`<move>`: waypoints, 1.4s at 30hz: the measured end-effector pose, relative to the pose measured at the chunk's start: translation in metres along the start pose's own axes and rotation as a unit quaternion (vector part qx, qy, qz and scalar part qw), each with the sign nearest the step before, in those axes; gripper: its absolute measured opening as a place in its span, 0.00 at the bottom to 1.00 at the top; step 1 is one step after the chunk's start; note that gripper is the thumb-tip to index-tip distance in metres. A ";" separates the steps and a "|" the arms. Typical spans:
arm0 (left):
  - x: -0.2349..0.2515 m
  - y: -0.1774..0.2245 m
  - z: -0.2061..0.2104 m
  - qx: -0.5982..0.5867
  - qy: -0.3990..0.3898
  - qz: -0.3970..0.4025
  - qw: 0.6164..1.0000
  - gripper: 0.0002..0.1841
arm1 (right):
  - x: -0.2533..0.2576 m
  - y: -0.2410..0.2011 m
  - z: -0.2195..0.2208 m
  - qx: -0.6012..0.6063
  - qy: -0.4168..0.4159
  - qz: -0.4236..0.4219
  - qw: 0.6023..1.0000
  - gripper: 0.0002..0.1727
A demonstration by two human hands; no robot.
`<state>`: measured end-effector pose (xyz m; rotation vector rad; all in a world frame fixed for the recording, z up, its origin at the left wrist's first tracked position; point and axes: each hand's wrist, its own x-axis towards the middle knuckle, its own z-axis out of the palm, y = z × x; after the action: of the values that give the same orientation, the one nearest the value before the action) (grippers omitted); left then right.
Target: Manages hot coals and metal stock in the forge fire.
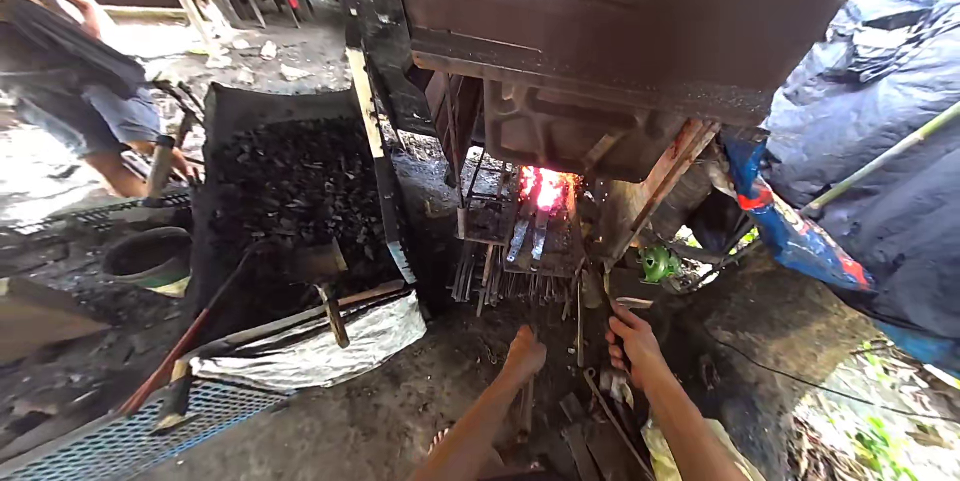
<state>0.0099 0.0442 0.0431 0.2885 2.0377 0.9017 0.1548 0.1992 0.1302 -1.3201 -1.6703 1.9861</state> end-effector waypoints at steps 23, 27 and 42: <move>0.027 -0.086 -0.087 -0.117 0.014 0.022 0.993 0.37 | -0.090 0.065 -0.036 -0.133 0.035 -0.107 0.985 0.29; 0.038 -0.079 -0.086 -0.156 -0.012 0.012 0.988 0.36 | -0.107 0.081 -0.035 -0.138 0.048 -0.125 0.981 0.29; 0.005 -0.084 -0.033 -0.127 0.002 0.040 0.991 0.28 | -0.129 0.090 -0.026 -0.071 0.048 -0.108 0.990 0.28</move>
<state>-0.0087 -0.0296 -0.0064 0.2300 1.8995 1.2001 0.2794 0.1008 0.1145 -1.2006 -1.8499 1.6842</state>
